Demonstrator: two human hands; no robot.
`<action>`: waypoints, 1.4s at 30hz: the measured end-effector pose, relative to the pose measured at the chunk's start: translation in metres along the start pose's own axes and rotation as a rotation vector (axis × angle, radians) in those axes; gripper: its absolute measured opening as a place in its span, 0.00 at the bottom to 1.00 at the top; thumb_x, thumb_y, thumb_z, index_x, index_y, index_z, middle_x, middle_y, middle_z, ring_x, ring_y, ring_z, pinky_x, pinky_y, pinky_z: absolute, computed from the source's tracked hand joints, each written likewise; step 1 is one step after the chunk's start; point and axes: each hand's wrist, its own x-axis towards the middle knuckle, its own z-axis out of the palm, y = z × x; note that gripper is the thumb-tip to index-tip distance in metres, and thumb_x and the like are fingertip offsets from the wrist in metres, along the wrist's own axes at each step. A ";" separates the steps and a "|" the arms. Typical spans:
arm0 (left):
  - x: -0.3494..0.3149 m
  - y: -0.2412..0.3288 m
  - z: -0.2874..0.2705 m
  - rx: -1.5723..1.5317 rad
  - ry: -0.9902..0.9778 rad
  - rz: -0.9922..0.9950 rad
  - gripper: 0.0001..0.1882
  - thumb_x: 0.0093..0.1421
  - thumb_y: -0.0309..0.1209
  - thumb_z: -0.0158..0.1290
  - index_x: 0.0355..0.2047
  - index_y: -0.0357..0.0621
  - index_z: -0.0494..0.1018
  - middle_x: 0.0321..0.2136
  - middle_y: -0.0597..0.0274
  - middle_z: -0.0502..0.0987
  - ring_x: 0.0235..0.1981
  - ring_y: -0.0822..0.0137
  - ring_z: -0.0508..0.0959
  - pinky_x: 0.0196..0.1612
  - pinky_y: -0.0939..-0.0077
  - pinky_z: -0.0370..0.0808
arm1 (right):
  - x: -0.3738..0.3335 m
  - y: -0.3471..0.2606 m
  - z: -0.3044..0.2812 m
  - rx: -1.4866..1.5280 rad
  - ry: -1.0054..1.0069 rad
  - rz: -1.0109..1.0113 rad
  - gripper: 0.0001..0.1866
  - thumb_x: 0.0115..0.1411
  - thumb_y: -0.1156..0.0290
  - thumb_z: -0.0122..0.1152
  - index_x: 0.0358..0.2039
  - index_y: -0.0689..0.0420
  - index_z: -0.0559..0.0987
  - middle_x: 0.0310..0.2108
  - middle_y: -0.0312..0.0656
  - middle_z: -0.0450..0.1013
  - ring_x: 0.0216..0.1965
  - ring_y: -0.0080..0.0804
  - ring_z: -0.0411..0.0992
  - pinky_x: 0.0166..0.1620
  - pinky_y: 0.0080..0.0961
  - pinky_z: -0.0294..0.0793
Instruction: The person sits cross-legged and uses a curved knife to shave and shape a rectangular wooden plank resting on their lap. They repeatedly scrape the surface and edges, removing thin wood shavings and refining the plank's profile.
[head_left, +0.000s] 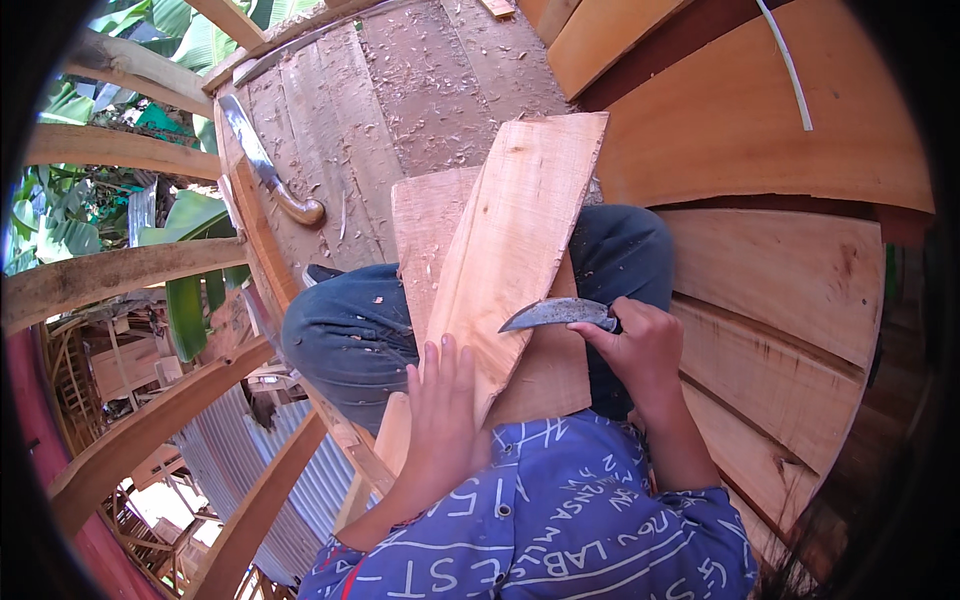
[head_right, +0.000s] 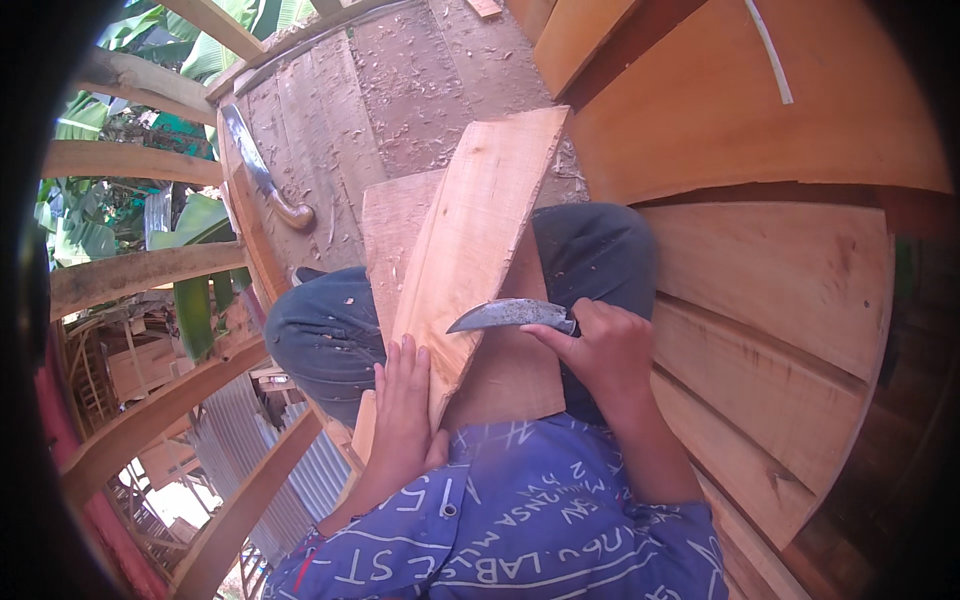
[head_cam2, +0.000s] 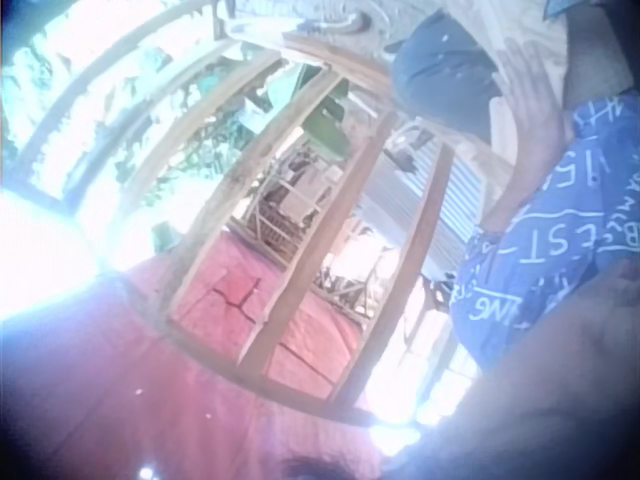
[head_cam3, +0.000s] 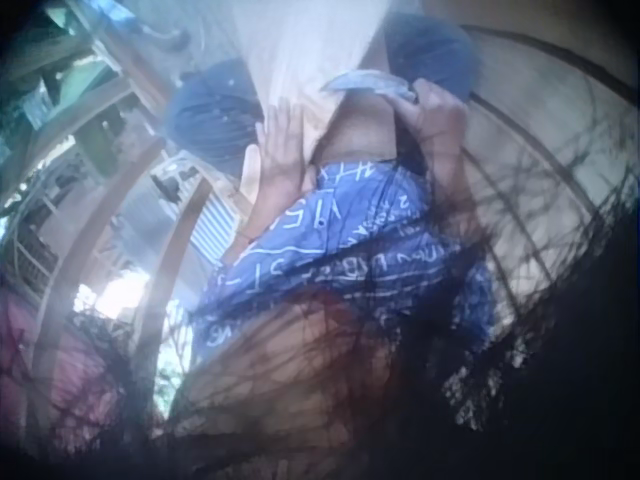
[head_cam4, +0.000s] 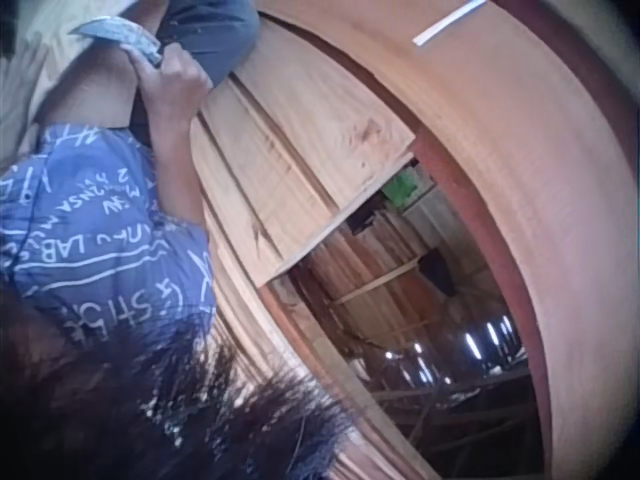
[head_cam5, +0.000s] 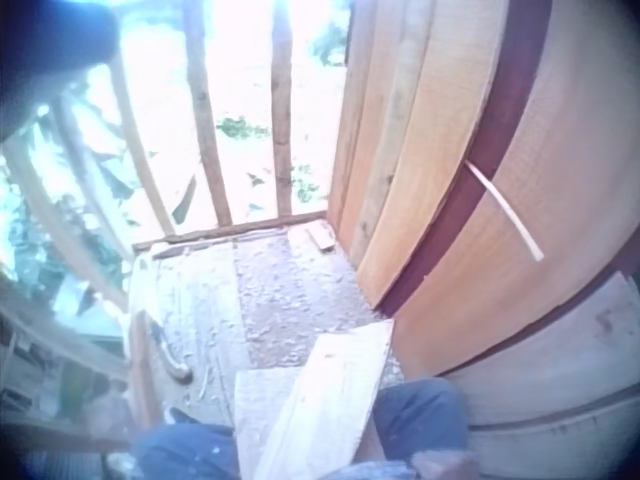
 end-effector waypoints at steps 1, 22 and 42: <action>0.000 0.000 0.000 -0.010 0.003 0.003 0.52 0.39 0.20 0.53 0.67 0.31 0.44 0.68 0.32 0.43 0.70 0.36 0.40 0.67 0.37 0.38 | 0.001 -0.001 -0.003 -0.009 -0.012 0.008 0.31 0.47 0.38 0.67 0.13 0.54 0.70 0.11 0.40 0.68 0.16 0.39 0.71 0.20 0.32 0.69; 0.002 0.001 -0.003 -0.046 -0.013 0.013 0.52 0.38 0.21 0.52 0.68 0.34 0.46 0.69 0.35 0.43 0.71 0.37 0.39 0.68 0.40 0.35 | -0.020 0.003 -0.041 1.186 -0.538 0.614 0.04 0.66 0.72 0.55 0.39 0.58 0.74 0.17 0.27 0.65 0.13 0.11 0.61 0.15 0.12 0.58; -0.001 -0.003 -0.006 -0.094 -0.027 -0.018 0.53 0.37 0.22 0.52 0.68 0.36 0.47 0.69 0.35 0.43 0.71 0.38 0.39 0.69 0.42 0.34 | -0.022 0.033 -0.066 1.408 -0.682 0.735 0.11 0.70 0.64 0.46 0.37 0.58 0.70 0.14 0.29 0.62 0.10 0.13 0.57 0.15 0.14 0.58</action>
